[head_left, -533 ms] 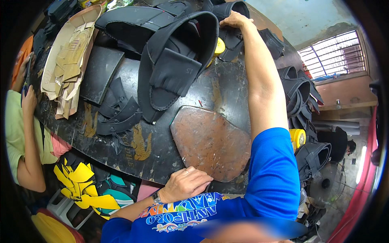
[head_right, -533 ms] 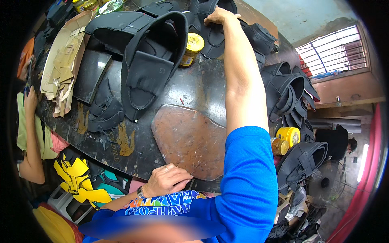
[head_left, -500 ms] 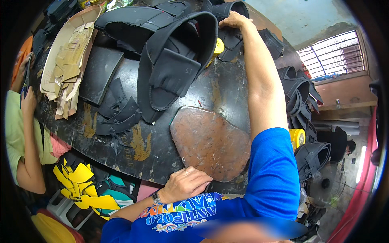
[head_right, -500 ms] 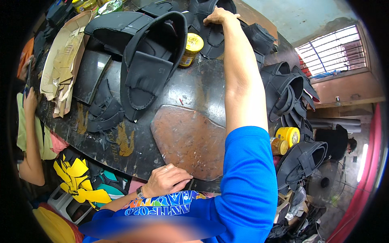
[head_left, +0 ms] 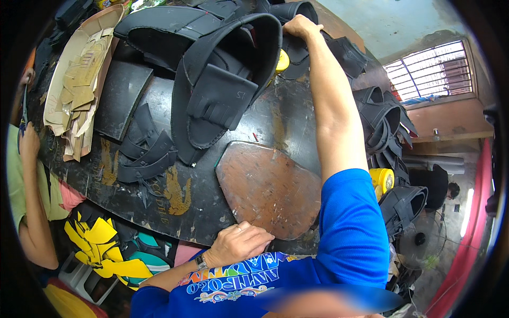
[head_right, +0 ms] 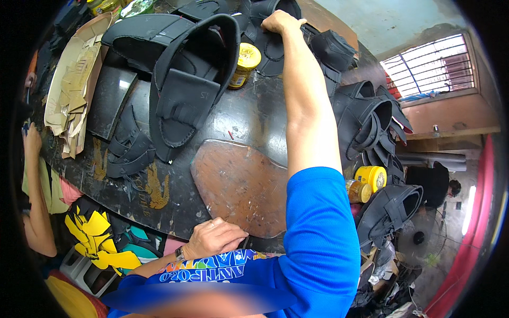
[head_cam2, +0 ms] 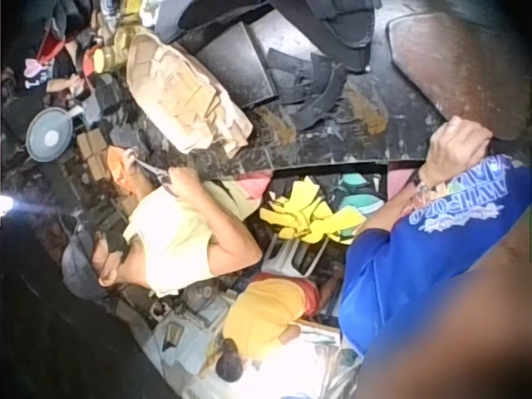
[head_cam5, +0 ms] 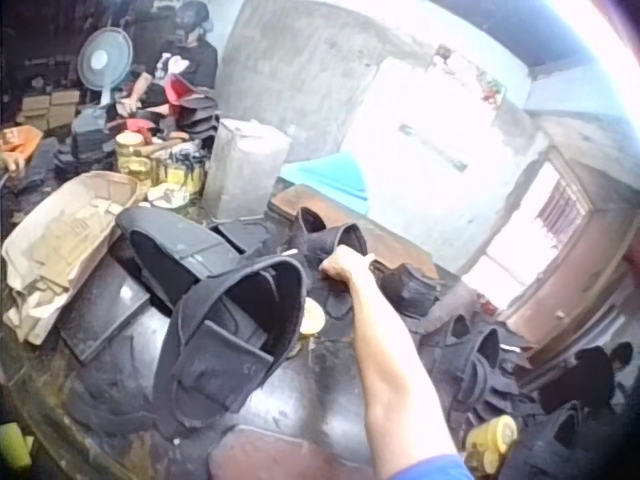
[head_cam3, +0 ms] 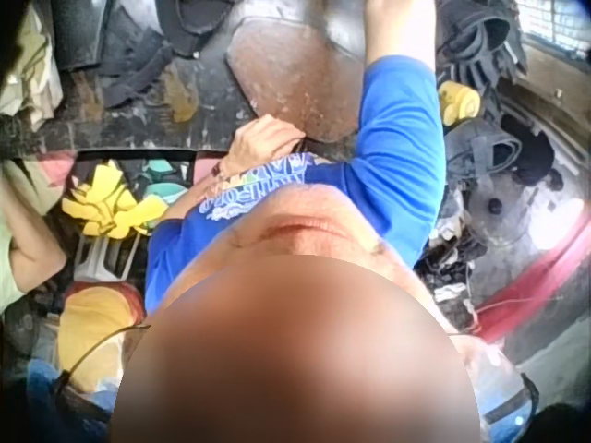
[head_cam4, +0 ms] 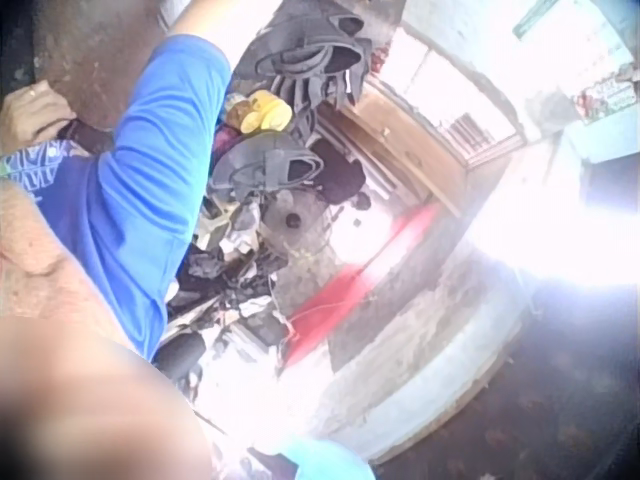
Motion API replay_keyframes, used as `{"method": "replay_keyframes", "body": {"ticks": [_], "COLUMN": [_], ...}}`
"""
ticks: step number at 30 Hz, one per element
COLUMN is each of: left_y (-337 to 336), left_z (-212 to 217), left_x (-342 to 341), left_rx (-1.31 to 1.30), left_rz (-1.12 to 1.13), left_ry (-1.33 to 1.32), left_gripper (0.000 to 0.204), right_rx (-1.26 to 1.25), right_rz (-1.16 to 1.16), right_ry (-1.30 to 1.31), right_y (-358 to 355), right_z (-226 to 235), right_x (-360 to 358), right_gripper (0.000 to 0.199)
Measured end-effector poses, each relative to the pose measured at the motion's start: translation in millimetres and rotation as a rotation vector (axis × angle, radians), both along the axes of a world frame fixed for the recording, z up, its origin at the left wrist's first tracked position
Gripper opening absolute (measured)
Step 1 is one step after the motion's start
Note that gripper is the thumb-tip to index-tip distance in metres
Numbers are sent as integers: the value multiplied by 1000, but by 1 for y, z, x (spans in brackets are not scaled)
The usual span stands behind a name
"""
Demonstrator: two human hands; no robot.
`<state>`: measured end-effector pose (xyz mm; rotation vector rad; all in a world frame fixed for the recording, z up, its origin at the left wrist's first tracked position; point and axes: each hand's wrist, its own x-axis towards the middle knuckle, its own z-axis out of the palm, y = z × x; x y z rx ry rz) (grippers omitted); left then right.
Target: The person holds a black sandal and repeatedly presses, pulls, and rubs the strap and sole edges with both hands. They turn the sandal over to inspect the underside, then place it on the table and pick up another sandal to perform similar manipulations. The person continues to handle the sandals, focusing on the strap and sole areas.
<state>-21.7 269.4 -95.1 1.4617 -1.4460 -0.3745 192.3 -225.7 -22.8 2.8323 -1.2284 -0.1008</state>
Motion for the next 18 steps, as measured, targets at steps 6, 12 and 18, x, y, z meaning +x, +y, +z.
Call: {"method": "replay_keyframes", "body": {"ticks": [6,12,18], "left_y": [1,1,3], "left_z": [9,14,10], "left_x": [0,-1,-4], "left_rx": [16,16,-36], "left_rz": [6,28,35], "left_ry": [66,94,69], "left_gripper": [17,15,15], "right_rx": [-2,-181,-97], "right_rz": [-14,-59,-210], "right_ry": [-104,-189,-315], "right_y": [11,28,40], "right_z": [4,50,143], "right_x": [-8,-29,-99], "right_gripper": [50,49,41]}}
